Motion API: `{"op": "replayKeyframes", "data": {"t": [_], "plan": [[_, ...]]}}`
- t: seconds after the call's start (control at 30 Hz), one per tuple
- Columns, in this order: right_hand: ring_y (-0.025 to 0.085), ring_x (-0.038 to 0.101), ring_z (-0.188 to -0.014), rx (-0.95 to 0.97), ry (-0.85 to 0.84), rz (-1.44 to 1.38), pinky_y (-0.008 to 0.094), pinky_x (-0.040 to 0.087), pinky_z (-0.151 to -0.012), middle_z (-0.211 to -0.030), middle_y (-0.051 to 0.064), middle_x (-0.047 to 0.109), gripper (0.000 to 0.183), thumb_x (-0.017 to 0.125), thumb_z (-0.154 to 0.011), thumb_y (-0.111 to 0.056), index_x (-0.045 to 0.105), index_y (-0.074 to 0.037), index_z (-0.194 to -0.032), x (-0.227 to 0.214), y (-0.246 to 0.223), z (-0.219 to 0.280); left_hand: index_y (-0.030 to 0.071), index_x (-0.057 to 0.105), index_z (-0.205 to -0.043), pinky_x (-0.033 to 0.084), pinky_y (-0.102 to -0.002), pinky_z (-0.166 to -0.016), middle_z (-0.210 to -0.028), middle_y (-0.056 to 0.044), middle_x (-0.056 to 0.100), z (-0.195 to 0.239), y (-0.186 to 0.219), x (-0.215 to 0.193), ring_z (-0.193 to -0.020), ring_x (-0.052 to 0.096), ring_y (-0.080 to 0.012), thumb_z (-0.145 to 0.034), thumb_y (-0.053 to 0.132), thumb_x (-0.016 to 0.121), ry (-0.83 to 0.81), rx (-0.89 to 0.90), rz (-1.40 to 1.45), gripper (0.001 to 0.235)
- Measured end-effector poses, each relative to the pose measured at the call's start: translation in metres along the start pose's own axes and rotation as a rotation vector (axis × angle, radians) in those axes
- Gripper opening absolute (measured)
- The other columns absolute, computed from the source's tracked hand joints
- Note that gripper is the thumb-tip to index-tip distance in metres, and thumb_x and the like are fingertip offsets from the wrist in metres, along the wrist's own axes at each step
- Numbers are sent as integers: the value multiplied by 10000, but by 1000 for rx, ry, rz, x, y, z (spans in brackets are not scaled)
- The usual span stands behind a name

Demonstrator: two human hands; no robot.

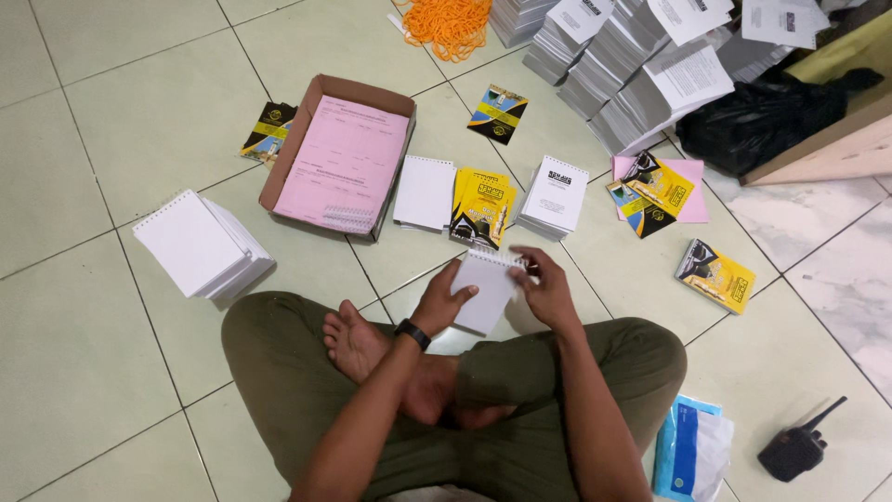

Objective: The person sits on the floor and organizes a stack of small spiral-bound notebooks. They pick up a notebook, flip through its pages, and place it on a pile. They repeat this process with several other notebooks, handling them one by one.

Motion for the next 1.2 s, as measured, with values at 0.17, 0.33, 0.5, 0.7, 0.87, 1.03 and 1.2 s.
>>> {"op": "replayKeyframes", "data": {"t": [0.17, 0.33, 0.5, 0.7, 0.87, 1.03, 1.2], "plan": [[304, 641, -896, 89, -178, -111, 457, 553, -807, -947, 192, 643, 314, 780, -881, -37, 642, 36, -1154, 24, 28, 1, 41, 615, -1156, 468, -426, -989, -1030, -119, 667, -3, -8, -3, -1025, 581, -212, -931, 101, 719, 49, 0, 58, 255], [366, 731, -969, 83, -93, 87, 469, 584, -880, -949, 197, 737, 152, 736, -942, -43, 716, -8, -1089, 37, 85, -15, 89, 635, -1161, 462, -425, -1025, -1055, -121, 681, -6, -31, -4, -1118, 645, -297, -954, 19, 660, 120, -17, -57, 220], [389, 710, -1034, 89, -129, 190, 495, 595, -921, -983, 217, 717, 146, 696, -977, -71, 706, 15, -1094, 49, 115, -19, 114, 659, -1180, 447, -415, -1081, -1121, -114, 701, -6, -23, -3, -1198, 632, -311, -924, 8, 695, 149, -35, -86, 279], [423, 634, -1222, -562, 195, 102, 536, 467, -1074, -1181, 193, 732, 270, 677, -937, 21, 754, -34, -1190, 42, 8, -6, 206, 731, -1228, 416, -486, -1129, -1252, -42, 681, 4, -12, -6, -1302, 570, -308, -805, -175, 649, 232, 426, -377, 575], [441, 610, -1237, -687, 310, 175, 529, 448, -1090, -1202, 193, 714, 264, 710, -940, -10, 746, -17, -1201, 41, -31, 6, 186, 754, -1241, 458, -486, -1107, -1285, -87, 686, 12, 14, -4, -1278, 588, -349, -811, -218, 608, 315, 587, -384, 608], [453, 620, -1218, -734, 376, 192, 536, 465, -1072, -1193, 198, 719, 228, 701, -953, -20, 757, 2, -1173, 42, -27, 9, 176, 757, -1246, 484, -496, -1092, -1314, -103, 683, 17, 23, -6, -1279, 592, -369, -817, -240, 552, 330, 640, -342, 632], [457, 630, -1191, -769, 390, 189, 546, 478, -1056, -1172, 205, 724, 218, 704, -954, -43, 762, 9, -1158, 42, -32, 8, 102, 751, -1222, 502, -494, -1074, -1277, -145, 701, 13, 21, -8, -1241, 622, -387, -774, -252, 546, 345, 660, -320, 607]]}}
Point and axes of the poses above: each hand's wrist, its own z-axis away from the middle knuckle, its own x-axis out of the palm, y = z × x, the point moved 2 cm from there along -z, towards the middle knuckle
